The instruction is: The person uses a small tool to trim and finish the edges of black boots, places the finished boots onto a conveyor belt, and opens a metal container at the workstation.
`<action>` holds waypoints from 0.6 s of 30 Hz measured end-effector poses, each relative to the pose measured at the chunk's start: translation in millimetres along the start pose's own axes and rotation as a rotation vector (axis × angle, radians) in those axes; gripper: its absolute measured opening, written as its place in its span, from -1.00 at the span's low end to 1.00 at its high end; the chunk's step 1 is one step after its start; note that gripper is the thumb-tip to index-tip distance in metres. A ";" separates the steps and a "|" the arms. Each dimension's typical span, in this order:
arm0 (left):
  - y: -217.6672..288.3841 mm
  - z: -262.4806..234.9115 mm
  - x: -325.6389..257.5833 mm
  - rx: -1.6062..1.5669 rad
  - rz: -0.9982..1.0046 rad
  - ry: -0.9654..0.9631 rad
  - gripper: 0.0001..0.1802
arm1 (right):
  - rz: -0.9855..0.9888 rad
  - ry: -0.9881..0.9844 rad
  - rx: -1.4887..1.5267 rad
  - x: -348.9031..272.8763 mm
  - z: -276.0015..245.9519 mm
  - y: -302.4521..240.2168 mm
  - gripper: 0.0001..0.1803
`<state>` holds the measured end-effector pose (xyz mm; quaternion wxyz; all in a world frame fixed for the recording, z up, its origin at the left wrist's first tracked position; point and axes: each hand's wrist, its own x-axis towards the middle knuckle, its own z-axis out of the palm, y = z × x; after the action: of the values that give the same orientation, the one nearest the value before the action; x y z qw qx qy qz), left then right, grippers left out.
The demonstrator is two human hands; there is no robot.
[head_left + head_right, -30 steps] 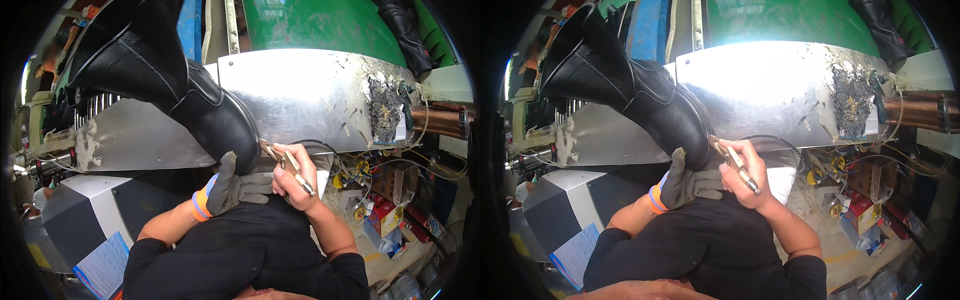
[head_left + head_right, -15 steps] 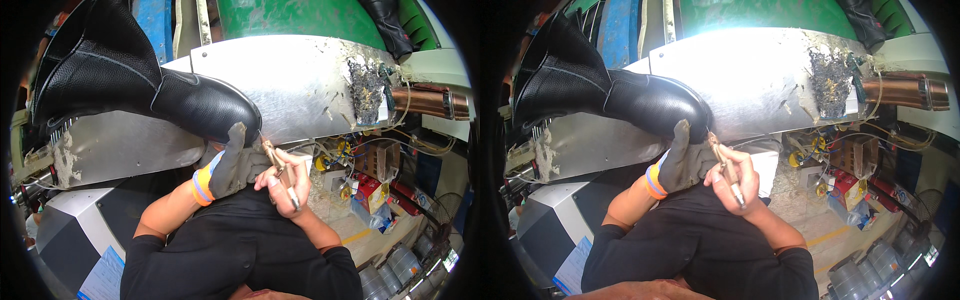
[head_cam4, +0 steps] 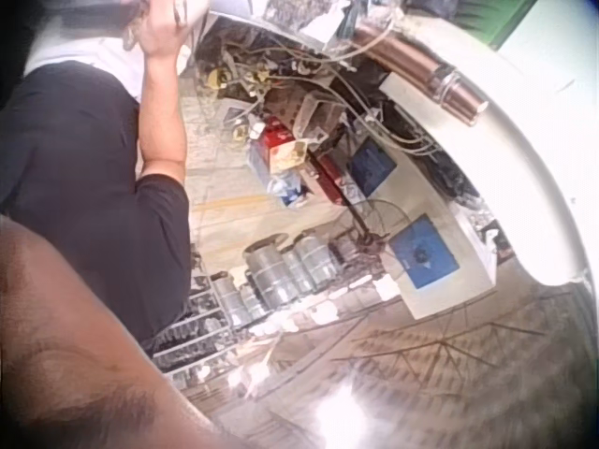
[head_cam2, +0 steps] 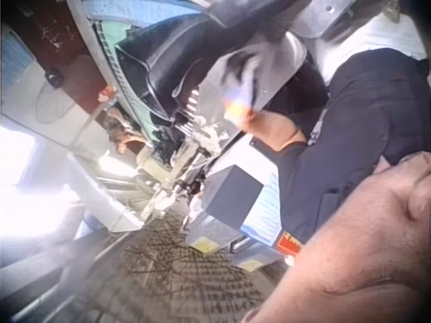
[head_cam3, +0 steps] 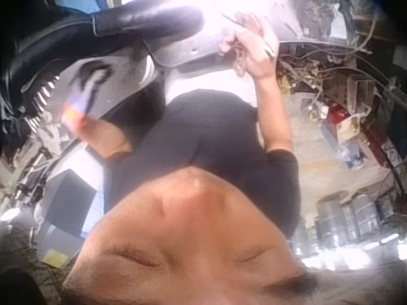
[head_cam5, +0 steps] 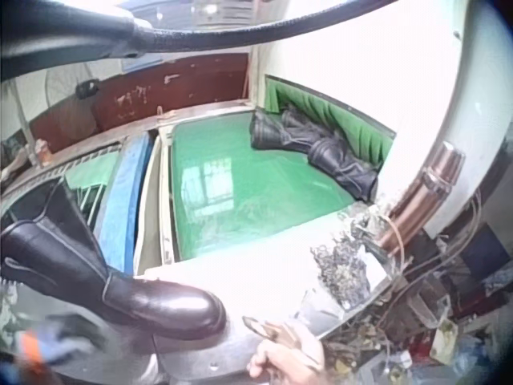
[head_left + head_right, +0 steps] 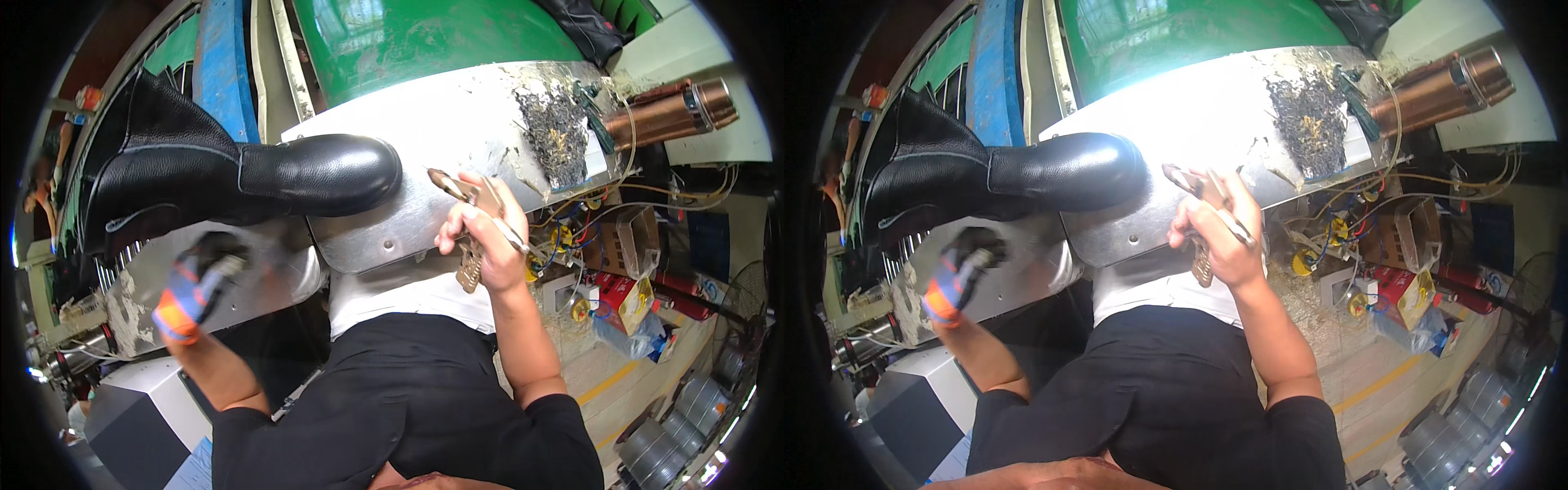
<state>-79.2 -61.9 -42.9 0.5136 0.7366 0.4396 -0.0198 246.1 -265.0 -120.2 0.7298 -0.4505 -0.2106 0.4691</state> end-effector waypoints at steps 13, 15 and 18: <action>-116.1 -11.0 67.4 -0.347 0.649 0.877 -0.59 | 0.043 -0.092 -0.098 27.5 11.0 22.8 -0.58; -90.3 23.5 45.0 -0.278 0.624 0.974 -0.59 | -0.055 -0.061 -0.204 14.5 10.4 40.5 -0.57; -136.6 56.0 -6.1 -0.369 0.578 1.029 -0.52 | -0.188 -0.059 -0.284 1.2 13.7 58.5 -0.52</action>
<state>-150.5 -97.3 -167.4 0.3392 0.6399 0.4099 0.5545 207.7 -248.7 -163.4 0.6932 -0.5133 -0.3372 0.3771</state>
